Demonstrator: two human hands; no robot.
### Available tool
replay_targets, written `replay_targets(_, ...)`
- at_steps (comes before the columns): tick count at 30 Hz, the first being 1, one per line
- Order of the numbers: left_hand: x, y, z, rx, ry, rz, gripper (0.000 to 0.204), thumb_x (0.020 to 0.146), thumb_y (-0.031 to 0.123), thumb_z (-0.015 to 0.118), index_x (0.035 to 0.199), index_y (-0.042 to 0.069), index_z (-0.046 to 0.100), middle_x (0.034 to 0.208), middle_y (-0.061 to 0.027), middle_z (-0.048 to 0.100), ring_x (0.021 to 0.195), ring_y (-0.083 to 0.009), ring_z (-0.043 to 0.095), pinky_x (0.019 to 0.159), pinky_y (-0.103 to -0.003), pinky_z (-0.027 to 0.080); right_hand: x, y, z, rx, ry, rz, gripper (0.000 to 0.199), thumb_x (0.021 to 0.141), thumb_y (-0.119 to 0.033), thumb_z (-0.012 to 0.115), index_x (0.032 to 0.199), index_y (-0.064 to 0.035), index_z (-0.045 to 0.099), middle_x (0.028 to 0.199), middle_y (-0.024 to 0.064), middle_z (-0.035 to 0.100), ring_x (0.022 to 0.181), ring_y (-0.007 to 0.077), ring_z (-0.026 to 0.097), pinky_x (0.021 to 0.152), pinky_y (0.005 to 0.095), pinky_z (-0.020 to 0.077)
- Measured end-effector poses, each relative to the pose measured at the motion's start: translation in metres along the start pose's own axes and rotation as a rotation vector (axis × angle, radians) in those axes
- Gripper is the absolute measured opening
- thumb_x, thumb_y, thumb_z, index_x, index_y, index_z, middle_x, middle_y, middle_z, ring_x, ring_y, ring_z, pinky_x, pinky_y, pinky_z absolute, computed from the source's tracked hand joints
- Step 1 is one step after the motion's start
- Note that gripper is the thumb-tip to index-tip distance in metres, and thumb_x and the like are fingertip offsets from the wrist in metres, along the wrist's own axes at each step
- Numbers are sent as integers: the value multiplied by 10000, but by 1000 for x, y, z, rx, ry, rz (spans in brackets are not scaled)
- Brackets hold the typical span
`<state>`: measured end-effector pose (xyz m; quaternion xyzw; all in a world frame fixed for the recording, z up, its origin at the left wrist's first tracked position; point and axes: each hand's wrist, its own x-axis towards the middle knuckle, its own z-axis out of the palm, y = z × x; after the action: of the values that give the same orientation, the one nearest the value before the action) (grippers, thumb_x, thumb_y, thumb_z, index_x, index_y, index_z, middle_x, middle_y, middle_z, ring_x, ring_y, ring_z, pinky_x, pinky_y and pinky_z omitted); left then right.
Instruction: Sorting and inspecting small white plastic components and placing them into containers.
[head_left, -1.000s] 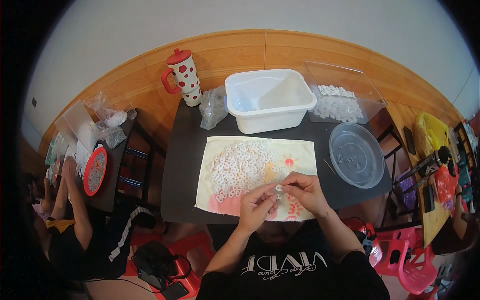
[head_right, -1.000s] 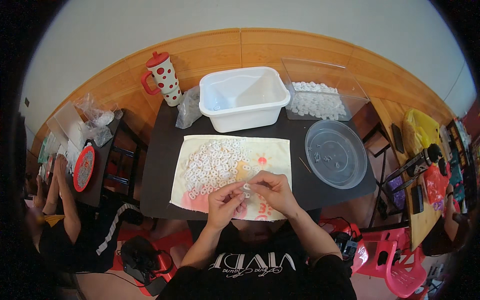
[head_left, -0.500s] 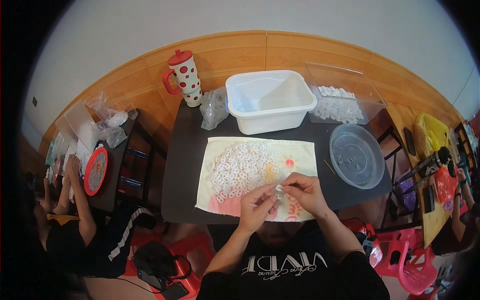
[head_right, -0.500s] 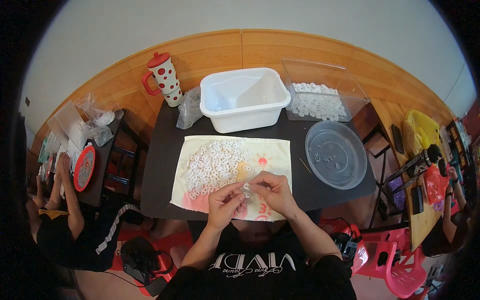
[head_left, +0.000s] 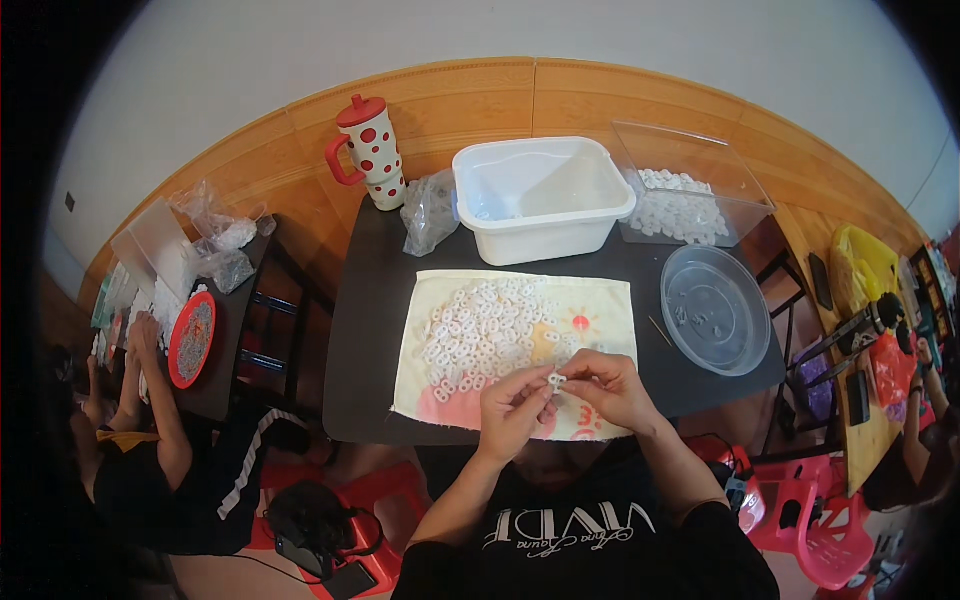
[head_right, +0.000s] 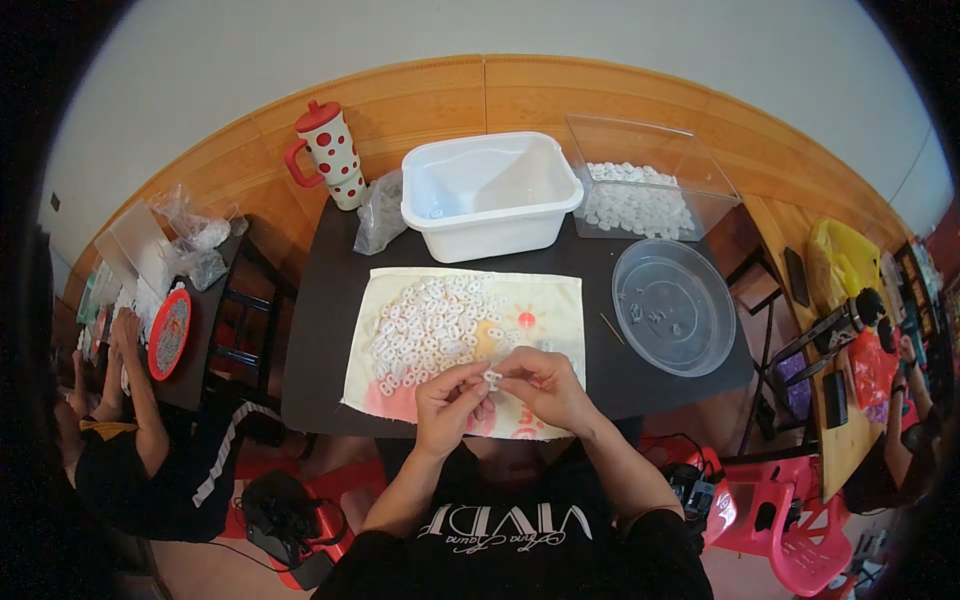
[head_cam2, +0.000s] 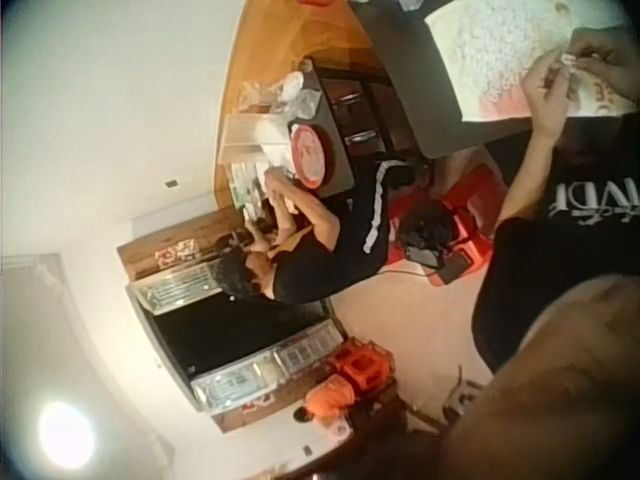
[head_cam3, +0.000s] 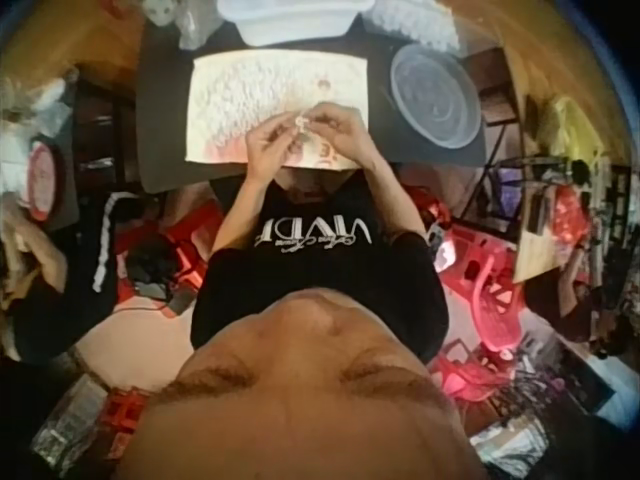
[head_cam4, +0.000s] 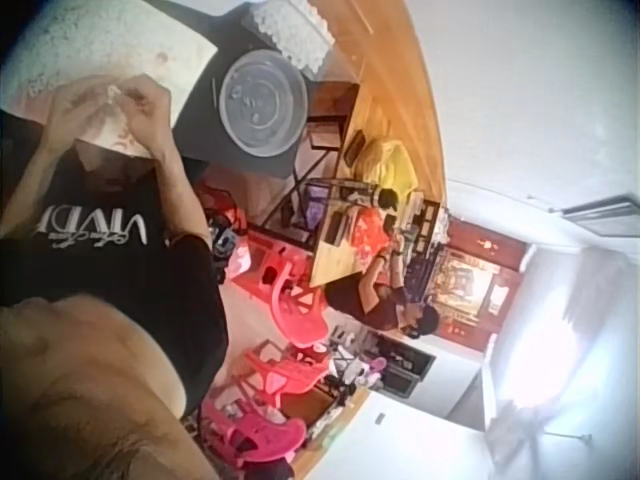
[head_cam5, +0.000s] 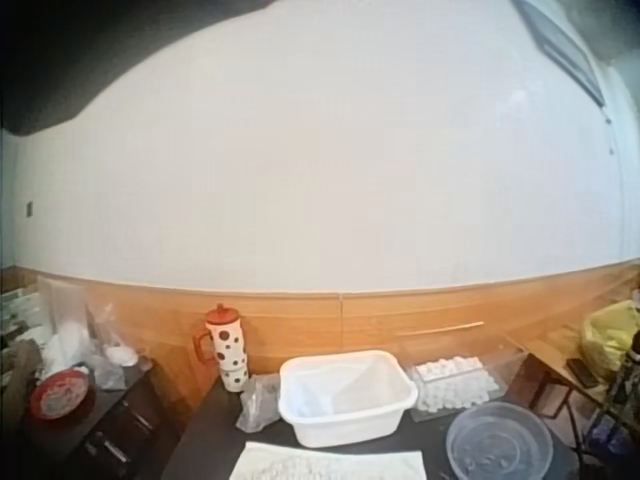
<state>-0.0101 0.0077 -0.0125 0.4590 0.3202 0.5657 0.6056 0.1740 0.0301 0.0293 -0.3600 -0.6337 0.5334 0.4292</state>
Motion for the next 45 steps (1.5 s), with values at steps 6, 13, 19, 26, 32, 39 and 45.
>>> replay_targets(6, 0, 0, 4, 5, -28, 22, 279, 932, -53, 587, 1203, -20, 643, 864, -51, 649, 661, -79, 606, 562, -216, 483, -5, 10, -1, 110, -9, 60, 205, 868, 123, 648, 1038, 13, 681, 971, 43, 653, 893, 87, 619, 778, 218, 501)
replay_targets(13, 1, 14, 14, 659, -31, 271, 326, 846, -92, 584, 1158, -17, 643, 873, -147, 624, 726, -250, 638, 618, -314, 498, -6, 5, -8, -400, -13, -243, 219, 774, 103, 705, 963, -5, 683, 889, 97, 653, 796, 201, 641, 693, 285, 505)
replay_targets(19, 4, 10, 10, 779, -58, 263, 247, 810, -62, 611, 1051, -27, 645, 907, -193, 613, 783, -381, 621, 665, -394, 496, -5, 15, -8, -609, -51, -430, 233, 719, 74, 663, 929, -28, 670, 850, 114, 611, 792, 315, 579, 682, 387, 483)
replay_targets(26, 6, 11, 12, 793, -83, 289, 199, 808, -47, 629, 1004, -19, 657, 872, -188, 612, 772, -380, 621, 662, -406, 496, -5, 9, -10, -740, -43, -511, 207, 691, 32, 654, 888, -28, 673, 877, 96, 605, 791, 292, 566, 691, 374, 478)
replay_targets(32, 6, 9, 8, 807, -93, 330, 169, 789, -109, 630, 932, -34, 681, 813, -143, 639, 660, -241, 634, 586, -303, 500, -8, 12, -11, -787, -82, -563, 199, 674, 1, 647, 867, -46, 668, 891, 85, 611, 821, 283, 565, 734, 356, 480)
replay_targets(39, 6, 14, 11, 903, -166, 365, 110, 764, -125, 613, 834, -41, 627, 830, -160, 623, 714, -304, 637, 620, -345, 503, -10, 11, -13, -717, -118, -569, 194, 655, 40, 666, 844, -2, 657, 870, 95, 603, 782, 275, 560, 702, 358, 474)
replay_targets(45, 7, 14, 9, 900, -221, 371, 150, 715, -92, 638, 853, -35, 626, 853, -170, 593, 777, -364, 604, 665, -420, 494, -10, 15, -13, -728, -129, -562, 158, 681, 13, 648, 839, 14, 656, 874, 100, 597, 816, 275, 557, 750, 354, 473)
